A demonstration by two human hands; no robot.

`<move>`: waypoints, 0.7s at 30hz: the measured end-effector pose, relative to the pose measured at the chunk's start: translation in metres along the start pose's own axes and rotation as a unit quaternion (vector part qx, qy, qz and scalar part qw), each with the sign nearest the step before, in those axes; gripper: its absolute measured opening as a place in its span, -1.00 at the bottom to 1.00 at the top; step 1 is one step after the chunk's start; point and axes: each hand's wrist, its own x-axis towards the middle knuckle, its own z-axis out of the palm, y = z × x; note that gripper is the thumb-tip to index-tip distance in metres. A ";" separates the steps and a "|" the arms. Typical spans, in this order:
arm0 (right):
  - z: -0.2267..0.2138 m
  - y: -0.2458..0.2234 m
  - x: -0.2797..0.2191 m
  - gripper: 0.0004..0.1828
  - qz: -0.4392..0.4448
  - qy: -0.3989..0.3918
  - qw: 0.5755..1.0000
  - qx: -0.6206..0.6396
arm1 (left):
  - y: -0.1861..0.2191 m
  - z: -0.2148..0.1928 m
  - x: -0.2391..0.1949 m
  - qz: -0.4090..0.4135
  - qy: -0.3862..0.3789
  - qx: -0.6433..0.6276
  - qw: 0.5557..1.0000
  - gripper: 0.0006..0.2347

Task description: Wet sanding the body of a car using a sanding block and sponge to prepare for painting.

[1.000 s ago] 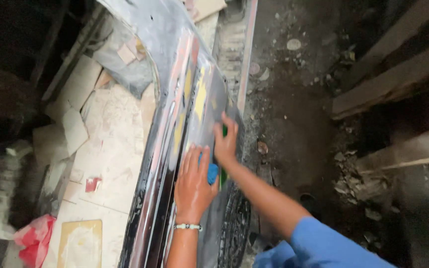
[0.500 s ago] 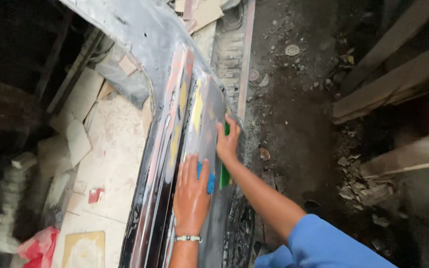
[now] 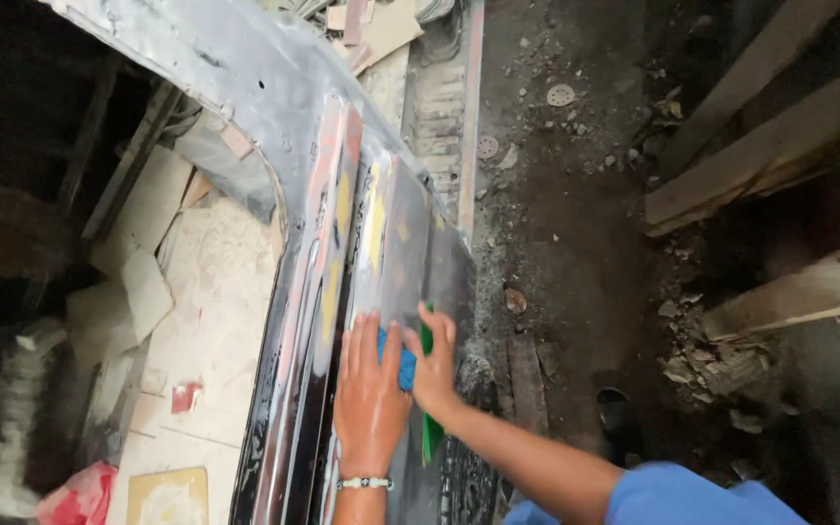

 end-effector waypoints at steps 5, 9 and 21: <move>0.016 0.040 0.034 -0.55 0.020 0.029 0.999 0.020 | 0.009 -0.017 0.002 -0.018 -0.043 -0.024 0.999 -0.32; 0.007 0.009 0.023 -0.53 0.047 0.029 0.998 0.031 | 0.008 -0.019 0.004 -0.016 -0.042 -0.026 0.999 -0.30; 0.005 0.025 -0.010 -0.55 0.007 0.029 0.999 0.022 | -0.003 0.001 -0.006 0.012 0.012 0.012 1.000 -0.37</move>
